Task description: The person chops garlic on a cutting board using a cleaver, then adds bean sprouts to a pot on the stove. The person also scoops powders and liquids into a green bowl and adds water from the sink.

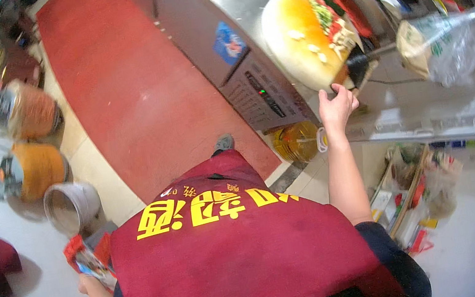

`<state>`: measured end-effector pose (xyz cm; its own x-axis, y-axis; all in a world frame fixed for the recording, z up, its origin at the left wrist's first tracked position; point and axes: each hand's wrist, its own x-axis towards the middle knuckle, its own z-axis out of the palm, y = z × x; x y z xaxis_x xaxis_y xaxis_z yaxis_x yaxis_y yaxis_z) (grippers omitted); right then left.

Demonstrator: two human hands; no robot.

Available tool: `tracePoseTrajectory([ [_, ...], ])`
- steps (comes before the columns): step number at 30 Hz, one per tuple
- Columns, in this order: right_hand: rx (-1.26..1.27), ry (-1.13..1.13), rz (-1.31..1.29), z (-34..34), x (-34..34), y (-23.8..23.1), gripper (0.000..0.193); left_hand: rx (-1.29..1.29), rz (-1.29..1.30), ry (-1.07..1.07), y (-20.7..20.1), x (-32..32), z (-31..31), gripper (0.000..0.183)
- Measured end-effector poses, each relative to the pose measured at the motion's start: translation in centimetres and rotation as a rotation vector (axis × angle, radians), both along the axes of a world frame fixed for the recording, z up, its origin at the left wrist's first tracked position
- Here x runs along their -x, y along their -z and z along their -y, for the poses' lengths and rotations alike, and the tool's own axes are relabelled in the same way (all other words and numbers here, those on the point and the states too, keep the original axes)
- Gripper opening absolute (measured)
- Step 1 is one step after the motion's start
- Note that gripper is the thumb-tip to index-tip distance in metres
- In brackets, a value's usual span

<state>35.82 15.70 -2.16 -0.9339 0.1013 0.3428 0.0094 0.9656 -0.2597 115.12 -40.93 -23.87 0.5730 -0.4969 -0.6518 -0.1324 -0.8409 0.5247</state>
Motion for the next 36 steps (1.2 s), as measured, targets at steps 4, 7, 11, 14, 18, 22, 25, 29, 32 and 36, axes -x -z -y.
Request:
tracePoseTrajectory([
  [4,0.09,0.097,0.194,-5.2,5.7,1.2,0.064,-0.03,0.075,0.275,-1.3,12.4,5.0,0.091],
  [7,0.2,0.113,0.302,-5.3,7.7,0.6,0.069,-0.014,0.134,0.561,-2.0,22.0,7.3,0.105],
  [11,0.169,0.197,0.398,-4.3,10.0,-1.9,0.061,-0.109,0.643,0.95,-2.7,41.9,6.8,0.109],
  [14,0.223,0.253,0.458,-4.9,11.6,-2.3,0.054,0.196,0.719,1.483,0.0,51.9,4.9,0.087],
  [18,0.222,0.378,0.464,-6.3,12.4,-4.0,0.053,0.48,0.299,1.885,3.4,64.7,0.2,0.078],
  [22,0.189,0.461,0.451,-8.4,10.6,-4.3,0.033,0.66,0.234,2.316,0.6,78.4,-7.0,0.072],
  [25,0.173,0.567,0.325,-5.3,4.9,-4.3,0.026,0.504,0.215,2.41,-0.5,84.0,-7.5,0.068],
  [29,0.341,0.605,0.344,0.7,-0.8,-4.8,0.02,0.184,0.303,2.576,3.2,88.5,-2.0,0.064],
  [32,0.469,0.699,0.396,4.8,-1.7,-4.2,0.017,-0.241,0.364,2.592,7.7,91.6,3.6,0.051],
  [36,0.305,0.713,0.564,7.9,-1.1,-2.6,0.025,-0.202,0.346,2.864,13.4,94.1,8.7,0.042],
])
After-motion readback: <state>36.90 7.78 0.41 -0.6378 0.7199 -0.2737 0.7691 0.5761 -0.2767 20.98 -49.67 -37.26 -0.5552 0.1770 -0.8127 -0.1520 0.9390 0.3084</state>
